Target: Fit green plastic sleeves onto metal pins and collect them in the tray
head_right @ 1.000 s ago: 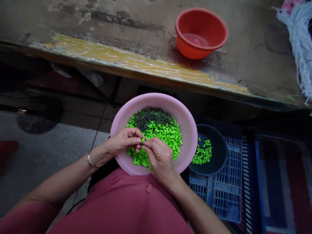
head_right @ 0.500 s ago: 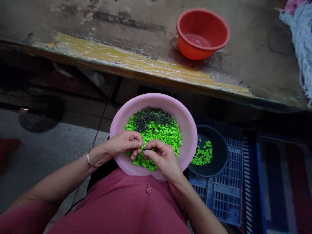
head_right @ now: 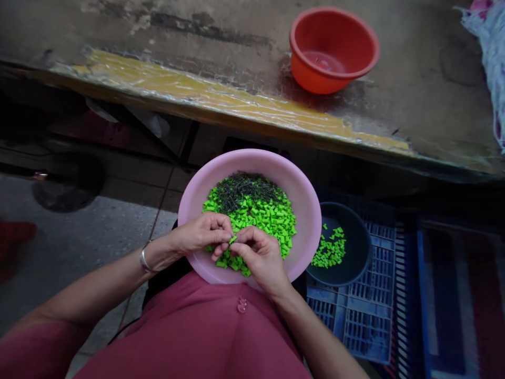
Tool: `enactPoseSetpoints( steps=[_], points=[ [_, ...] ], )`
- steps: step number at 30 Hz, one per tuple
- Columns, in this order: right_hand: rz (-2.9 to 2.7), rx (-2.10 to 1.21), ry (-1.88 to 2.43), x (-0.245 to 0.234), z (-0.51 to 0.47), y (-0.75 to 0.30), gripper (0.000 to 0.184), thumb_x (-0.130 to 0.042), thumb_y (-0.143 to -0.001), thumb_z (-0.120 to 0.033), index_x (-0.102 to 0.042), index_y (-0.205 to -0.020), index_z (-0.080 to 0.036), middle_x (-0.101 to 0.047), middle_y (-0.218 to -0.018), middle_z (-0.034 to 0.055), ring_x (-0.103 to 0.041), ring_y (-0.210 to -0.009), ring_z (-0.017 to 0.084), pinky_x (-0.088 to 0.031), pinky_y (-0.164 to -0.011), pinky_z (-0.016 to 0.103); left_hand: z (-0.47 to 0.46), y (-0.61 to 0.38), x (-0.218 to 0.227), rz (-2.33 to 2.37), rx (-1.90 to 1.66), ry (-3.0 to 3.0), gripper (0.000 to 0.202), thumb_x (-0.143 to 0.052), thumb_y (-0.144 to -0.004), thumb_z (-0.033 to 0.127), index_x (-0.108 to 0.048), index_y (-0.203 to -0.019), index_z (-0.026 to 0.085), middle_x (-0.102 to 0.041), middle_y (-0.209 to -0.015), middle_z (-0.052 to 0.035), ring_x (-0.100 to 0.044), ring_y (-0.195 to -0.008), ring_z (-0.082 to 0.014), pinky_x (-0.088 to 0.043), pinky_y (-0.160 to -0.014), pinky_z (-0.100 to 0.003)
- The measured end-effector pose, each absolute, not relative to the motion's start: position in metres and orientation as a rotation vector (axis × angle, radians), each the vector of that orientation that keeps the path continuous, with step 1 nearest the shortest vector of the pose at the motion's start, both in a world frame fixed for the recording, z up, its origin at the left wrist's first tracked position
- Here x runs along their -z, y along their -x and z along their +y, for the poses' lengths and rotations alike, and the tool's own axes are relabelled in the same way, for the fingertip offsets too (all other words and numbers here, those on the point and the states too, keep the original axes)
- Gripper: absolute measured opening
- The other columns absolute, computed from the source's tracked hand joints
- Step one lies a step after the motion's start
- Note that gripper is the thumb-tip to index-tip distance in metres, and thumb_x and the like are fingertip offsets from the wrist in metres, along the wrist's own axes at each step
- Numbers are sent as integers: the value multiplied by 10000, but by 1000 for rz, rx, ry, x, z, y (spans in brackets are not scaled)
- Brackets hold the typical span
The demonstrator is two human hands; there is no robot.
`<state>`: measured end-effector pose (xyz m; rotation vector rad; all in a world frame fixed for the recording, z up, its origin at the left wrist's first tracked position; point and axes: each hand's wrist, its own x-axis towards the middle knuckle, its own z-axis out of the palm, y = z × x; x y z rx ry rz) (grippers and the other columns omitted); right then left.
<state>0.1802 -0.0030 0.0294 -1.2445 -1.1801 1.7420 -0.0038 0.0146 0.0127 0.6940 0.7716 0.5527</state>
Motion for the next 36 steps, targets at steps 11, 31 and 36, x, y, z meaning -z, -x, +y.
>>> enactPoseSetpoints(
  steps=[11, 31, 36],
  points=[
    [-1045, -1895, 1270, -27, -2, -179, 193, -783, -725, -291, -611, -747, -205, -656, -639, -25, -650, -563, 143, -540, -559, 259, 14, 3, -16, 772, -546, -685, 356, -753, -742, 445, -573, -712, 139, -619, -519, 15, -550, -391, -85, -468, -403, -190],
    [-1744, -1132, 1230, -35, 5, -175, 84, -610, -897, -174, -674, -872, -224, -703, -827, 13, -662, -773, 162, -547, -732, 307, 16, 1, -11, 829, -777, -409, 347, -795, -713, 379, -545, -726, 140, -596, -604, 34, -525, -454, -60, -477, -420, -183],
    [-2214, -650, 967, -40, 11, -190, 236, -516, -924, -70, -657, -1076, -182, -730, -973, 89, -689, -910, 201, -579, -815, 366, 18, 4, -14, 794, -729, -344, 323, -795, -720, 335, -542, -698, 136, -590, -607, 30, -521, -474, -61, -457, -424, -180]
  ],
)
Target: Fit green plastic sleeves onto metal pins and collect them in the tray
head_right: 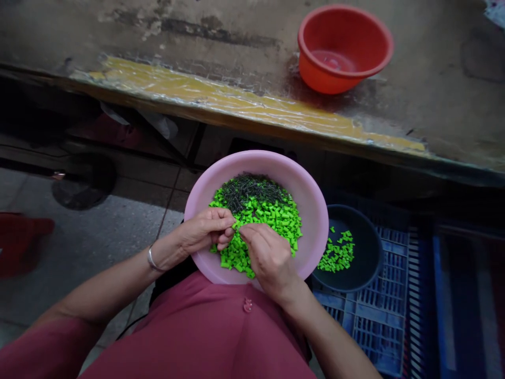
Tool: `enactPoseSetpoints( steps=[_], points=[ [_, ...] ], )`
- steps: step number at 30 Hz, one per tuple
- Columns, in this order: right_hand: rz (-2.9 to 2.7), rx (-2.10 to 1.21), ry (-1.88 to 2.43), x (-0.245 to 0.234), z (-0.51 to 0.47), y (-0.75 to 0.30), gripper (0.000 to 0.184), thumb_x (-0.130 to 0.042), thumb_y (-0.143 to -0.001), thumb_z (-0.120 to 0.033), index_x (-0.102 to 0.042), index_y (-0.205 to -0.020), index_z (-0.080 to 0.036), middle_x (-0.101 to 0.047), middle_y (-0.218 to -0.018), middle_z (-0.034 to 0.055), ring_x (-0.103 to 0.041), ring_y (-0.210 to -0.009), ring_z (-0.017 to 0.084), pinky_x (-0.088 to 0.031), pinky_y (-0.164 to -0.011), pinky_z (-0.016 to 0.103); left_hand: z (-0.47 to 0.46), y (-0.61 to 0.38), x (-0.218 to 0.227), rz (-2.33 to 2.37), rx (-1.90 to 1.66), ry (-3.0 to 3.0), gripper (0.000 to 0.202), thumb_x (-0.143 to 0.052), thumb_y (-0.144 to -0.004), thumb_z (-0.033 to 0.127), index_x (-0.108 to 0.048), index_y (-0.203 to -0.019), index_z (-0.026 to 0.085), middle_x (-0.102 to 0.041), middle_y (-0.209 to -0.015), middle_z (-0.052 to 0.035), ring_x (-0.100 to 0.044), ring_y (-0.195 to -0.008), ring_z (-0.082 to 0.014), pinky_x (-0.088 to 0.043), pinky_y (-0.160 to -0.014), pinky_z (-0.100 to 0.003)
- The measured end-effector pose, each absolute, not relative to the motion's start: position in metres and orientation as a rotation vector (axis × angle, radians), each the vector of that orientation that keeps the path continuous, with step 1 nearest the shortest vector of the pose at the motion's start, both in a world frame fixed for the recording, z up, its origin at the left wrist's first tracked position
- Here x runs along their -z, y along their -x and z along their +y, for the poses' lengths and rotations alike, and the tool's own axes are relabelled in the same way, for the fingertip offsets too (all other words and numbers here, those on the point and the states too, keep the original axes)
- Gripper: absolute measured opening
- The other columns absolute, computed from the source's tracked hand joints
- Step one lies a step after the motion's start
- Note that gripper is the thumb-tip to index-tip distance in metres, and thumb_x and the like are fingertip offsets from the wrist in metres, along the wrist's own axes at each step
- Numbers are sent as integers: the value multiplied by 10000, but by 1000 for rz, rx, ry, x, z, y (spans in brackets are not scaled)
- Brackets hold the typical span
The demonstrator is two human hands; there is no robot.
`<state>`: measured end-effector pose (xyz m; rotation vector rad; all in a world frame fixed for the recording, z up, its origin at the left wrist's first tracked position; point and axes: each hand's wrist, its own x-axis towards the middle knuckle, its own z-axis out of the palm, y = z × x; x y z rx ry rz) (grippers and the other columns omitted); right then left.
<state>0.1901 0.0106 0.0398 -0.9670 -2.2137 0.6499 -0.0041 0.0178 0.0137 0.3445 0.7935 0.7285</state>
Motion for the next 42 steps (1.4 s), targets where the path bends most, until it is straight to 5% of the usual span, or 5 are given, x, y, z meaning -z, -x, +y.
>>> enactPoseSetpoints(
  steps=[6, 24, 42],
  points=[
    [-2475, -248, 845, -35, 15, -199, 279, -467, -917, -53, -615, -1145, -115, -697, -992, 162, -657, -921, 247, -576, -782, 394, 14, -1, -14, 770, -676, -323, 342, -810, -701, 354, -556, -693, 125, -583, -604, 22, -525, -470, -69, -463, -429, -193],
    [-2471, -146, 1052, -42, 11, -179, 204, -412, -931, -83, -559, -835, -185, -541, -720, 67, -491, -700, 209, -423, -654, 332, -4, -26, -19, 831, -990, -307, 341, -785, -739, 380, -536, -747, 148, -605, -612, 25, -553, -494, -84, -495, -458, -204],
    [-2089, -848, 1071, -37, -5, -188, 268, -419, -990, -135, -440, -734, -208, -422, -653, -26, -426, -579, 115, -331, -571, 265, -20, -27, -25, 1134, -1186, -1260, 21, -634, -825, 154, -628, -804, 153, -653, -777, -27, -613, -637, -108, -521, -598, -228]
  ],
)
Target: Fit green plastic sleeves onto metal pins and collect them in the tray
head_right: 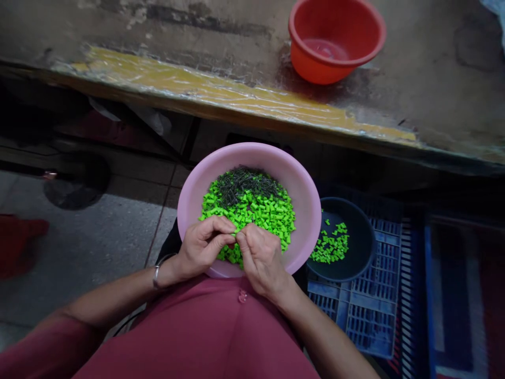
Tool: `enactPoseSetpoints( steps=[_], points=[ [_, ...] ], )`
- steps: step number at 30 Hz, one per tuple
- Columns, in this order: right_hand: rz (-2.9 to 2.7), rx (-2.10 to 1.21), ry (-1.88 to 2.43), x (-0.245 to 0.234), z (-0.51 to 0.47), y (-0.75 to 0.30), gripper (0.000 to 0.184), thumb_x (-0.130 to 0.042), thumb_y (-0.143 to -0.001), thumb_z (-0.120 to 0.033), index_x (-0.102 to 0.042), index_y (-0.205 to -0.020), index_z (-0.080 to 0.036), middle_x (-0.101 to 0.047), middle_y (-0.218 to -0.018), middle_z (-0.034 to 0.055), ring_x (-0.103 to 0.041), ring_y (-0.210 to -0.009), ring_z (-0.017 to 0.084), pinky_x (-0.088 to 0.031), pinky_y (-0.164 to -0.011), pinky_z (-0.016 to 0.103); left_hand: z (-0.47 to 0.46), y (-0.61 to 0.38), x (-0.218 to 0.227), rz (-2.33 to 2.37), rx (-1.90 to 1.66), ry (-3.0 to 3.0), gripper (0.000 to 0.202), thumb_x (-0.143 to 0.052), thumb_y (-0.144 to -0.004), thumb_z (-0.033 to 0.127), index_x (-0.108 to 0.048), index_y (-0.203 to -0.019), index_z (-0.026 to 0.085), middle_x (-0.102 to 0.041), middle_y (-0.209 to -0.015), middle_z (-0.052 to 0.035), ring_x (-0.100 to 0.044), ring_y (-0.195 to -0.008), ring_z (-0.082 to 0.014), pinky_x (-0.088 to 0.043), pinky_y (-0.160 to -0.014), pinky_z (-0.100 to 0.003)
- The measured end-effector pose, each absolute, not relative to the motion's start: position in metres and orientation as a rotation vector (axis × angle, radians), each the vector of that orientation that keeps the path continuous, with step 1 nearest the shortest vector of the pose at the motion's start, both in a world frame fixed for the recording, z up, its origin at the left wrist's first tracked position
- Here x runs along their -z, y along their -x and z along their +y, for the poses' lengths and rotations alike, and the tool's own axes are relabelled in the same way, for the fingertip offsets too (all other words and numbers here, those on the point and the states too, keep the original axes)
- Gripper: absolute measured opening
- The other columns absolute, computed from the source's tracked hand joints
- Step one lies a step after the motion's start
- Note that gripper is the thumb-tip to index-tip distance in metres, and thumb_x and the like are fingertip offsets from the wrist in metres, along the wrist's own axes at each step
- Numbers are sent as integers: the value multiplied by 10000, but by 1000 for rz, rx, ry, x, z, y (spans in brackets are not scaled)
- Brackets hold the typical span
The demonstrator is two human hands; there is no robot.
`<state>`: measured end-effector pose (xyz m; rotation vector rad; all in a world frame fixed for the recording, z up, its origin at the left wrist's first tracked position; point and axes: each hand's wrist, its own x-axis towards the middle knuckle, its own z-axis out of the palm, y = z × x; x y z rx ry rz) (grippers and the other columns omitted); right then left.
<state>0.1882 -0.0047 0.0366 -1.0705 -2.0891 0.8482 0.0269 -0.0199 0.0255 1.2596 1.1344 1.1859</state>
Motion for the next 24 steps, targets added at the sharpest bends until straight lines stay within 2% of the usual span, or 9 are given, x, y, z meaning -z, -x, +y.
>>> enactPoseSetpoints(
  steps=[5, 8, 10, 12, 15, 19, 24],
  points=[
    [-2217, -891, 1098, -47, -3, -193, 247, -415, -1009, -190, -530, -791, -182, -518, -703, 5, -487, -628, 128, -370, -600, 272, -17, -24, -32, 1031, -992, -856, 114, -647, -842, 243, -584, -811, 154, -622, -614, 17, -610, -524, -109, -514, -524, -220],
    [-2224, -917, 1155, -54, -3, -196, 154, -520, -980, -259, -588, -889, -155, -591, -767, 30, -552, -686, 147, -425, -634, 285, -15, -21, -30, 934, -935, -691, 164, -660, -852, 286, -575, -816, 150, -627, -568, 22, -608, -498, -109, -513, -516, -219],
    [-2167, -876, 1150, -56, -4, -198, 105, -592, -944, -230, -605, -1003, -144, -647, -866, 50, -604, -770, 156, -468, -693, 287, -15, -20, -28, 881, -929, -593, 194, -677, -845, 300, -573, -788, 145, -631, -581, 19, -596, -487, -102, -510, -497, -218],
    [-2129, -803, 1107, -55, -4, -200, 141, -605, -927, -159, -607, -1067, -149, -677, -946, 62, -633, -865, 160, -492, -762, 290, -15, -21, -27, 850, -920, -504, 227, -706, -821, 308, -570, -753, 140, -631, -604, 17, -576, -481, -94, -505, -475, -217],
    [-2166, -749, 999, -53, -4, -202, 161, -574, -921, -76, -621, -1054, -154, -684, -966, 69, -637, -914, 159, -506, -807, 292, -14, -22, -28, 823, -892, -411, 258, -742, -785, 314, -563, -730, 136, -625, -612, 16, -554, -480, -87, -496, -456, -213],
    [-2224, -687, 943, -49, -2, -202, 135, -564, -914, -60, -620, -1011, -136, -667, -925, 90, -620, -876, 177, -511, -786, 315, -14, -22, -29, 810, -865, -368, 266, -750, -775, 311, -557, -729, 135, -622, -607, 18, -553, -481, -83, -493, -459, -208],
    [-2073, -795, 1100, -44, -4, -196, 108, -532, -936, -88, -582, -887, -169, -600, -794, 34, -569, -740, 144, -468, -679, 283, -16, -24, -26, 864, -938, -545, 191, -720, -804, 272, -585, -823, 138, -659, -630, 13, -626, -534, -108, -542, -536, -233]
  ],
)
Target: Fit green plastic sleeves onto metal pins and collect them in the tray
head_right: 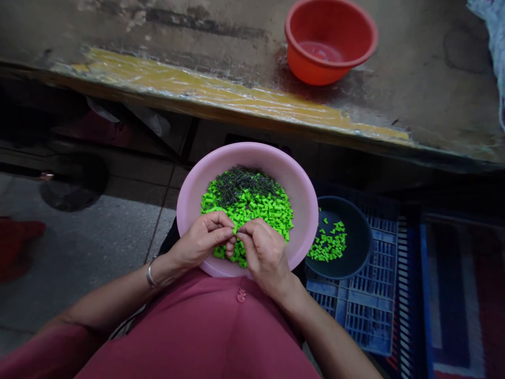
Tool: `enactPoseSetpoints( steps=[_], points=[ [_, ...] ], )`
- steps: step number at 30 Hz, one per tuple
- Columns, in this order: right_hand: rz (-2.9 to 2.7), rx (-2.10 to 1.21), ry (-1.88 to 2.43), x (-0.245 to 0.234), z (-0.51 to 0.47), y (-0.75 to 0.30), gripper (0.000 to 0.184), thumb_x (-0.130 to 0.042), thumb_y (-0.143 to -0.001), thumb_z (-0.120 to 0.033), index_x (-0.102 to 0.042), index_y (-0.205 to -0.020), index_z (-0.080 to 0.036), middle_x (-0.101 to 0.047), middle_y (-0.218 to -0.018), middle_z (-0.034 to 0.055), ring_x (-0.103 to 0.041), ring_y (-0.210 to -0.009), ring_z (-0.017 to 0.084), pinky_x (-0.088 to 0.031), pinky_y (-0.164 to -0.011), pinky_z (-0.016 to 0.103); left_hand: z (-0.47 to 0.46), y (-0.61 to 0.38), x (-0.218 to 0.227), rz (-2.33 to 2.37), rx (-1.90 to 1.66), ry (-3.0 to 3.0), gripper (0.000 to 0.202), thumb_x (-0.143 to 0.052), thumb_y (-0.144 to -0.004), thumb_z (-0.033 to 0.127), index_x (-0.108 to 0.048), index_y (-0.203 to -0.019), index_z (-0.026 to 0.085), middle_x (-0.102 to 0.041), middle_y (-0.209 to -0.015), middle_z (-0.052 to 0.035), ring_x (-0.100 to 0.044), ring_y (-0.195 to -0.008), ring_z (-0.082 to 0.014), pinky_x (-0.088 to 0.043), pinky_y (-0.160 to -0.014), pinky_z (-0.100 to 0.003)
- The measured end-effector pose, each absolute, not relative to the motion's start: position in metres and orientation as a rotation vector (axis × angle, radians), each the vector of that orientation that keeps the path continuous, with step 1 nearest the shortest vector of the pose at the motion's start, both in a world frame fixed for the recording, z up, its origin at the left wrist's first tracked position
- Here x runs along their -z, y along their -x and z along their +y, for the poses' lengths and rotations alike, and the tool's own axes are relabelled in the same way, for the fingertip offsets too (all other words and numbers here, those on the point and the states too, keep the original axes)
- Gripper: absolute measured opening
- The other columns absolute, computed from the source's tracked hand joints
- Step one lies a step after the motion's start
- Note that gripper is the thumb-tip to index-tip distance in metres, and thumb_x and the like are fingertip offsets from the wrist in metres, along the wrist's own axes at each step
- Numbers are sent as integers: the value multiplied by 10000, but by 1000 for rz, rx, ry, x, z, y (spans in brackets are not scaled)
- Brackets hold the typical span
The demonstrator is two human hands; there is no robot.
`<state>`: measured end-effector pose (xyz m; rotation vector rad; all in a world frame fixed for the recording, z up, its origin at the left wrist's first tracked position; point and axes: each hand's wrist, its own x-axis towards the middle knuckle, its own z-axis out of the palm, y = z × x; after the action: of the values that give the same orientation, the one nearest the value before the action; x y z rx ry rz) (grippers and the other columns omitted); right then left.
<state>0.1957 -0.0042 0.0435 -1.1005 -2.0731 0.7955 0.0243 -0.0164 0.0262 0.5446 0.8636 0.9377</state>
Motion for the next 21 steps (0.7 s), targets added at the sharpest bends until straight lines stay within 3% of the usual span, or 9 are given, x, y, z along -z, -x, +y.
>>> enactPoseSetpoints(
  steps=[4, 8, 10, 13, 16, 21],
  points=[
    [-1941, -887, 1195, -40, -9, -192, 144, -520, -943, -109, -564, -831, -188, -552, -753, 8, -530, -692, 134, -427, -645, 281, -15, -26, -28, 958, -1002, -705, 146, -714, -804, 224, -601, -826, 134, -664, -635, 13, -648, -569, -106, -549, -578, -221],
    [-1783, -1097, 1237, -45, -12, -196, 120, -537, -941, -152, -620, -869, -200, -603, -813, 14, -574, -765, 140, -457, -703, 286, -14, -26, -24, 915, -947, -665, 168, -693, -834, 270, -587, -842, 140, -672, -641, 9, -651, -553, -113, -553, -562, -233],
    [-1638, -1276, 1272, -47, -10, -200, 89, -568, -921, -186, -652, -903, -210, -635, -853, 19, -594, -765, 142, -475, -687, 282, -15, -26, -20, 865, -921, -589, 200, -684, -846, 312, -574, -850, 146, -673, -654, 10, -638, -527, -112, -553, -535, -242],
    [-1319, -1672, 1301, -44, -6, -203, 42, -663, -842, -240, -660, -871, -210, -635, -739, -10, -578, -617, 120, -476, -578, 251, -15, -26, -16, 819, -884, -559, 222, -695, -838, 328, -577, -851, 141, -664, -637, 17, -613, -490, -101, -539, -500, -232],
    [-1071, -1954, 1255, -37, -3, -203, 145, -745, -747, -270, -631, -800, -198, -625, -670, -34, -575, -534, 104, -483, -530, 236, -14, -27, -21, 807, -825, -604, 235, -722, -810, 318, -580, -803, 131, -655, -601, 14, -606, -473, -94, -523, -485, -213],
    [-1038, -1998, 1251, -33, -5, -205, 194, -757, -726, -290, -598, -758, -183, -623, -652, -37, -571, -512, 93, -485, -512, 227, -13, -29, -24, 841, -764, -629, 295, -749, -771, 360, -567, -744, 129, -642, -572, 12, -596, -463, -90, -510, -472, -204]
  ],
)
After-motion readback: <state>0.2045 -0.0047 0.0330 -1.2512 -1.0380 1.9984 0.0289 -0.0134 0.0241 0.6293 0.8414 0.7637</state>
